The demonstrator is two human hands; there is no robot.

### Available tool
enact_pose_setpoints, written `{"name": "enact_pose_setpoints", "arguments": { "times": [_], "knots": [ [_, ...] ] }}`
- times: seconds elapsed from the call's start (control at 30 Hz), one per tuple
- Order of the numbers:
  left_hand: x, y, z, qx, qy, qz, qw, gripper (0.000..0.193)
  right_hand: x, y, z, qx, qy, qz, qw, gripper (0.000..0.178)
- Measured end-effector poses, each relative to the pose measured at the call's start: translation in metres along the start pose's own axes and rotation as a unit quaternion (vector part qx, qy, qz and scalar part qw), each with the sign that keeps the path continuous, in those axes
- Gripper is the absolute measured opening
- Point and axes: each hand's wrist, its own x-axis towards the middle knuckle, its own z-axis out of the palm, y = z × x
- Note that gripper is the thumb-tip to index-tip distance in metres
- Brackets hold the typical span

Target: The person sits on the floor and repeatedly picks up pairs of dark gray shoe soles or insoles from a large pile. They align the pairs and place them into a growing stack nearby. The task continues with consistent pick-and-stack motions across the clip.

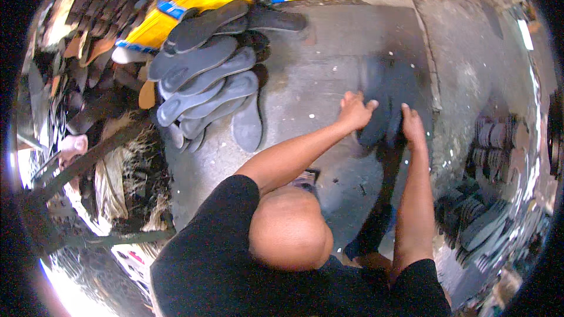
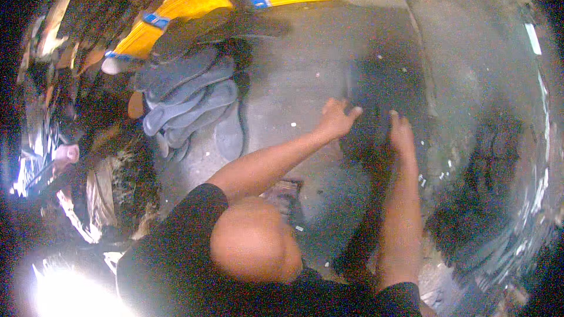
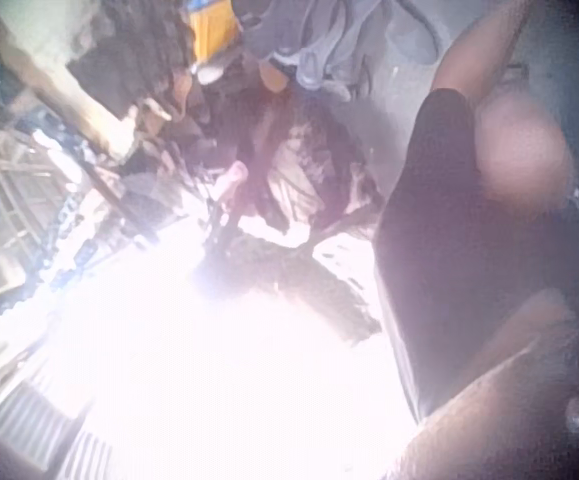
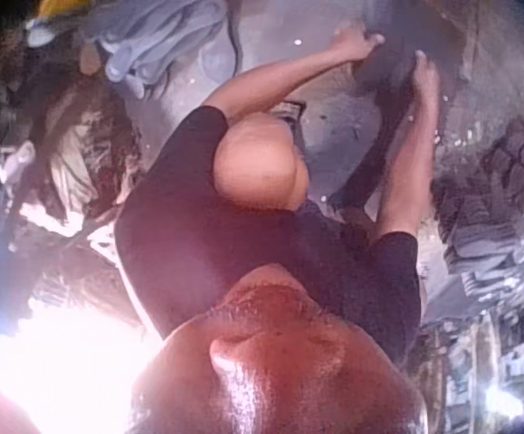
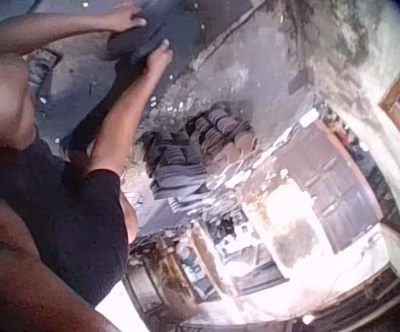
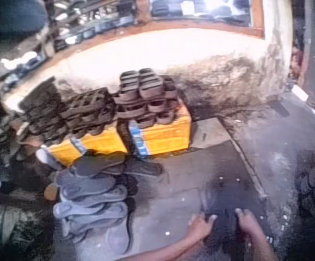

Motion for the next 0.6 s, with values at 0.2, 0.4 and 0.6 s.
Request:
{"name": "enact_pose_setpoints", "arguments": {
  "times": [0.2, 0.4, 0.6],
  "knots": [
    [-0.042, -0.026, -0.18, 0.495, 0.203, 0.114, 0.837, 0.136, -0.005, 0.008, -0.063, 0.024, 0.111, -0.036, 0.993, 0.069],
    [-0.083, -0.109, -0.273, 0.507, 0.18, -0.021, 0.843, 0.122, -0.044, -0.083, -0.009, 0.116, 0.018, -0.145, 0.983, 0.055],
    [-0.09, -0.132, -0.199, 0.53, 0.247, 0.134, 0.8, 0.066, -0.089, -0.141, 0.074, 0.155, -0.135, -0.206, 0.957, 0.051]
  ]
}}
